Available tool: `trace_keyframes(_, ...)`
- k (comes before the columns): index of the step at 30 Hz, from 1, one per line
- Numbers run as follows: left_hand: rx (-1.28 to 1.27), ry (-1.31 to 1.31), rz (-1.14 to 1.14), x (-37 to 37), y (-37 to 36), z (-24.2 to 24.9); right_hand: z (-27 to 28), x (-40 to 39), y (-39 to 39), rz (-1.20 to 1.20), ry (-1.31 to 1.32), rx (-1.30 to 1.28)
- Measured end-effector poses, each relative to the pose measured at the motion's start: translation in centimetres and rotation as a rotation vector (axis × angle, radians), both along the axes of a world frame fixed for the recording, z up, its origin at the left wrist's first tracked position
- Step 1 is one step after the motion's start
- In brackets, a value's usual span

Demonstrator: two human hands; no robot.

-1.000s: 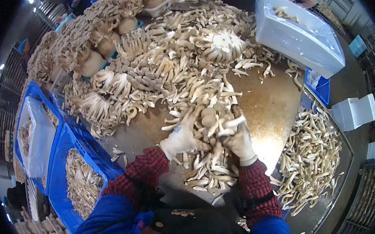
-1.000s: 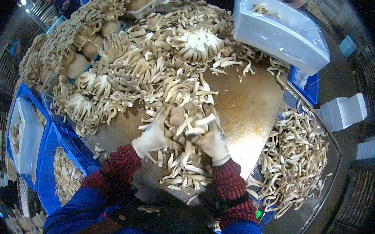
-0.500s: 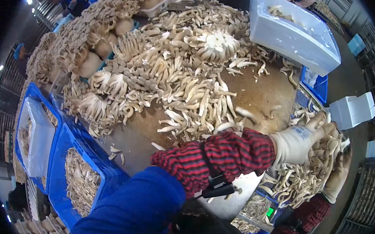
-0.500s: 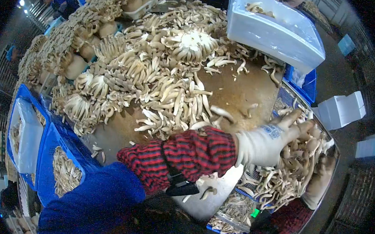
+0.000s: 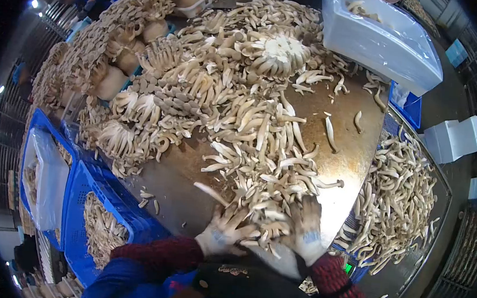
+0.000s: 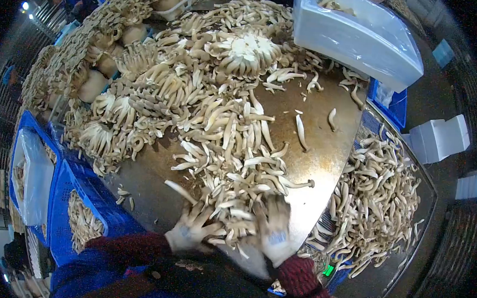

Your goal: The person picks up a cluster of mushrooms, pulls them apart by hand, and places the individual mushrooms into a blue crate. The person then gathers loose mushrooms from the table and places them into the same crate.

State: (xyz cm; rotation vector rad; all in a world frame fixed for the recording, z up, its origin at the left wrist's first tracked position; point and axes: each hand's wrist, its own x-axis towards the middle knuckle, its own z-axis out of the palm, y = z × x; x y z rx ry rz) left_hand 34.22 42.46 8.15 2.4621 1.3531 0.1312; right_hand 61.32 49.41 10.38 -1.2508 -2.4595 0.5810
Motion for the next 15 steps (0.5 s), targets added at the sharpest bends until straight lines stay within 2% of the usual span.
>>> trace_keyframes(1, 0.106, -0.143, 0.096, 0.9, 1.9, -1.0, -1.3, -1.7, 1.9, 0.008, 0.023, 0.068)
trace_keyframes(3, 0.104, -0.083, 0.237, 2.0, 8.2, 1.8, -1.3, -5.9, 5.8, -0.085, 0.165, 0.169)
trace_keyframes(4, 0.263, -0.203, 0.381, 2.0, 11.3, 3.1, -2.0, -7.8, 8.0, -0.113, 0.291, 0.212)
trace_keyframes(5, 0.263, -0.201, 0.435, 1.2, 13.8, 3.2, -1.0, -8.9, 9.6, -0.158, 0.297, 0.220)
trace_keyframes(7, 0.311, -0.523, 0.533, 0.4, 16.1, 6.2, 2.3, -9.1, 12.5, -0.141, 0.288, 0.233)
trace_keyframes(9, 0.134, -0.564, 0.624, -2.2, 15.4, 7.7, 2.2, -6.5, 15.6, -0.142, 0.617, 0.021)
trace_keyframes(10, 0.029, -0.671, 0.726, -3.3, 15.0, 9.1, 2.1, -4.3, 17.0, -0.203, 0.662, -0.092)
trace_keyframes(11, 0.183, -0.482, 0.717, -5.9, 14.9, 7.5, 1.8, -2.0, 18.6, -0.263, 0.706, -0.203)
trace_keyframes(12, 0.273, -0.362, 0.826, -9.2, 14.4, 3.4, -0.3, 0.6, 20.9, -0.363, 0.448, -0.006)
trace_keyframes(13, 0.142, -0.494, 0.944, -11.2, 14.4, 0.8, -2.2, 2.1, 22.7, -0.461, 0.177, 0.182)
trace_keyframes(15, 0.037, -0.616, 1.065, -10.8, 16.0, 0.9, -2.6, 1.7, 24.7, -0.450, 0.135, 0.202)
